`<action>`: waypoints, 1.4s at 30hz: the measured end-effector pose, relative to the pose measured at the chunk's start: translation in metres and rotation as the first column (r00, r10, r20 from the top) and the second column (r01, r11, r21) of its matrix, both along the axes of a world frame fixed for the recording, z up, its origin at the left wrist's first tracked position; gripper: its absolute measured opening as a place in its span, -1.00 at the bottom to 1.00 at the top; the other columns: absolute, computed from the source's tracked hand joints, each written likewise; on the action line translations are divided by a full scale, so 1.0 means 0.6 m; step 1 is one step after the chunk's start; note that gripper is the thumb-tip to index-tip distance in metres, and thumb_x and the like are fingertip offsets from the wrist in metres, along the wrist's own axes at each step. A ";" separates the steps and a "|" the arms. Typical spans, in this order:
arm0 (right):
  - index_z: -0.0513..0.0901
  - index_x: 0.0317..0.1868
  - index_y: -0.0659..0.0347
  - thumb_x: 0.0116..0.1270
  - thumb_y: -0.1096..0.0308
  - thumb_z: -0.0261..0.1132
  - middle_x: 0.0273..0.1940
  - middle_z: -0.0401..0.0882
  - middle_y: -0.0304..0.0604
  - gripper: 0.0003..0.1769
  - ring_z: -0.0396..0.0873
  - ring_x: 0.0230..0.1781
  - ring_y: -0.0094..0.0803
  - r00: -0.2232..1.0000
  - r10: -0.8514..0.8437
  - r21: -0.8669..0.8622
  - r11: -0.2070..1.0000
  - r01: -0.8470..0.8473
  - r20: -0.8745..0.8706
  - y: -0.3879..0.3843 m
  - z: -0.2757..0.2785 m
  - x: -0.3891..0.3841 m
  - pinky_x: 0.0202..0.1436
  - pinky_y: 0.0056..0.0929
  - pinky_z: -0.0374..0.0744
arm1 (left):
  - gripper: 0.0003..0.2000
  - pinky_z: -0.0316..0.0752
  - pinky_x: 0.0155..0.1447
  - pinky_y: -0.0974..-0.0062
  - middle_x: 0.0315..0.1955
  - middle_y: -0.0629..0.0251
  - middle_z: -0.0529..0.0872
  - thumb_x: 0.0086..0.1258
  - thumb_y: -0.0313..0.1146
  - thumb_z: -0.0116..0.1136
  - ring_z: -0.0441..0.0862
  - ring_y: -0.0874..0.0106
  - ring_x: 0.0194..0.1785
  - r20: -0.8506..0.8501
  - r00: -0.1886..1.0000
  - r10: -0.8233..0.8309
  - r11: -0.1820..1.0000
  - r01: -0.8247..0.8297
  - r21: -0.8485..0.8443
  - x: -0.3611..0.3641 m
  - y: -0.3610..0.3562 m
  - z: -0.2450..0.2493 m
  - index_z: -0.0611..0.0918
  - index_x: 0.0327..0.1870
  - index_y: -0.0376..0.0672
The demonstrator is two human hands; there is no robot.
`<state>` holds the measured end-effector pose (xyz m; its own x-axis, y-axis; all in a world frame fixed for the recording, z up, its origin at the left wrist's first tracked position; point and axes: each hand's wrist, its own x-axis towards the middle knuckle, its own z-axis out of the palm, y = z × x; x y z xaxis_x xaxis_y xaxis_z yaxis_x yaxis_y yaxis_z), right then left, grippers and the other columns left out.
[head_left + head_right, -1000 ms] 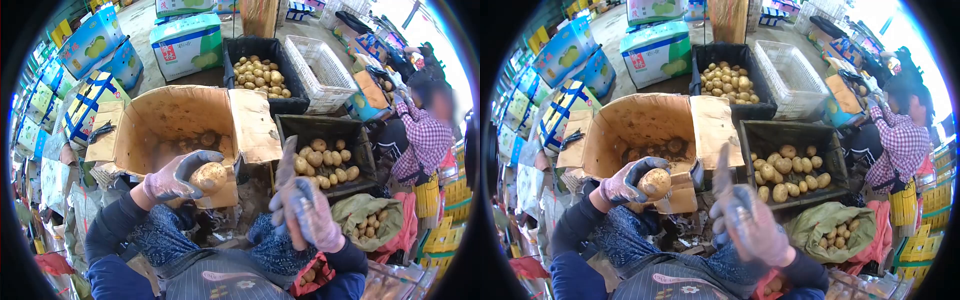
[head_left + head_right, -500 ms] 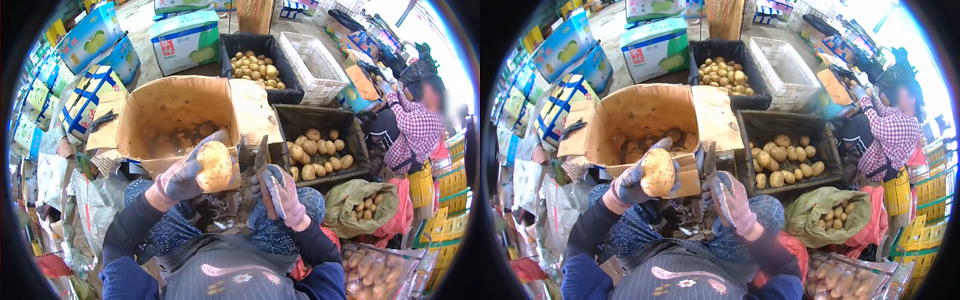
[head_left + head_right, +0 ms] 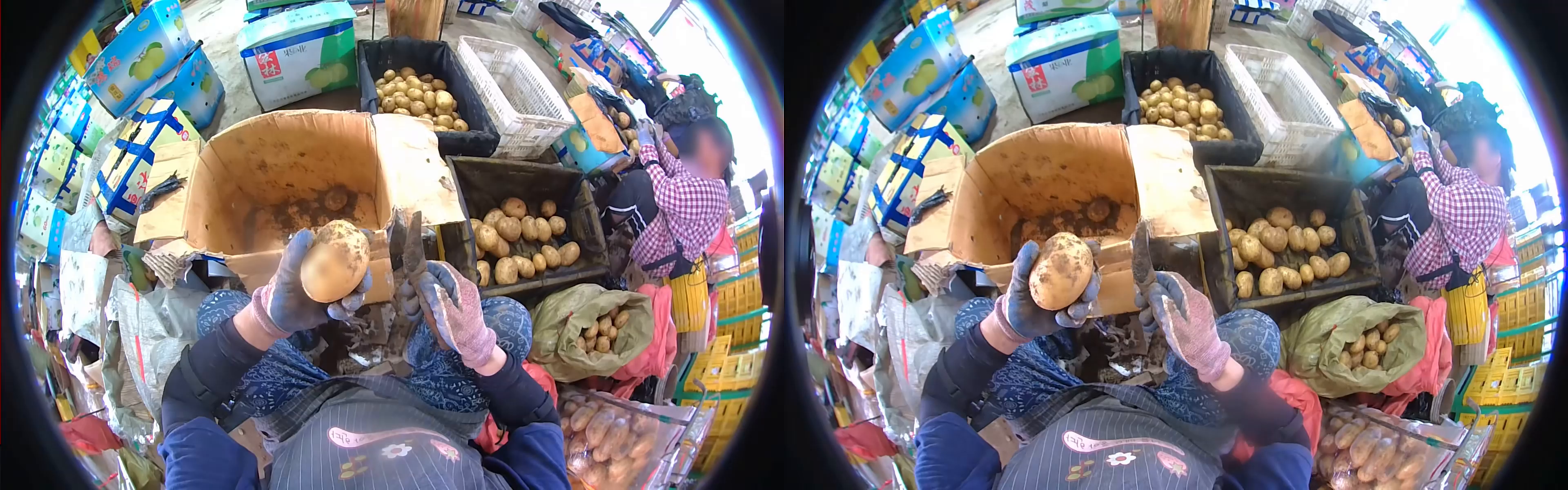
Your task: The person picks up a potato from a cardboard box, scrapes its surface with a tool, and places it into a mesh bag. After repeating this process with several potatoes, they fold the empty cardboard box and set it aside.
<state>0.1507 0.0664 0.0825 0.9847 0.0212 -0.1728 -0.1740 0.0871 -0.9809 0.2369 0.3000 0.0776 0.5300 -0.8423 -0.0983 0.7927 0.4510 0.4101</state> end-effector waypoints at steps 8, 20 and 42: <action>0.53 0.12 0.37 0.50 0.38 0.13 -0.31 0.64 -0.21 -0.71 0.54 -0.40 -0.60 0.985 0.090 -0.117 0.990 -0.073 0.144 -0.006 0.003 -0.014 -0.29 -0.58 0.56 | -0.17 0.45 -0.37 0.57 -0.09 0.03 0.58 0.30 0.45 -0.08 0.57 0.34 -0.32 0.304 0.953 -0.007 0.991 -0.033 0.127 -0.005 -0.007 0.001 0.26 0.44 0.04; 0.52 0.12 0.39 0.47 0.38 0.16 -0.29 0.66 -0.15 -0.69 0.60 -0.39 -0.57 0.975 0.076 -0.189 0.981 -0.036 0.209 -0.025 -0.018 -0.015 -0.31 -0.58 0.57 | -0.15 0.35 0.36 0.42 0.31 0.16 0.41 0.44 0.29 -0.10 0.41 0.39 0.32 0.566 0.820 -0.089 0.938 -0.122 0.324 -0.004 -0.001 0.026 0.17 0.48 -0.31; 0.32 0.29 0.54 0.00 0.33 0.50 -0.16 0.63 -0.05 -0.13 0.58 -0.51 -0.49 0.924 0.098 0.199 0.980 -0.024 -0.370 -0.024 0.043 -0.003 -0.44 -0.57 0.56 | -0.57 0.64 -0.06 0.49 -0.02 0.26 0.69 0.45 -0.23 0.16 0.67 0.49 -0.16 0.505 0.705 -0.498 0.510 -0.233 0.828 0.209 -0.006 -0.028 0.48 0.28 -0.17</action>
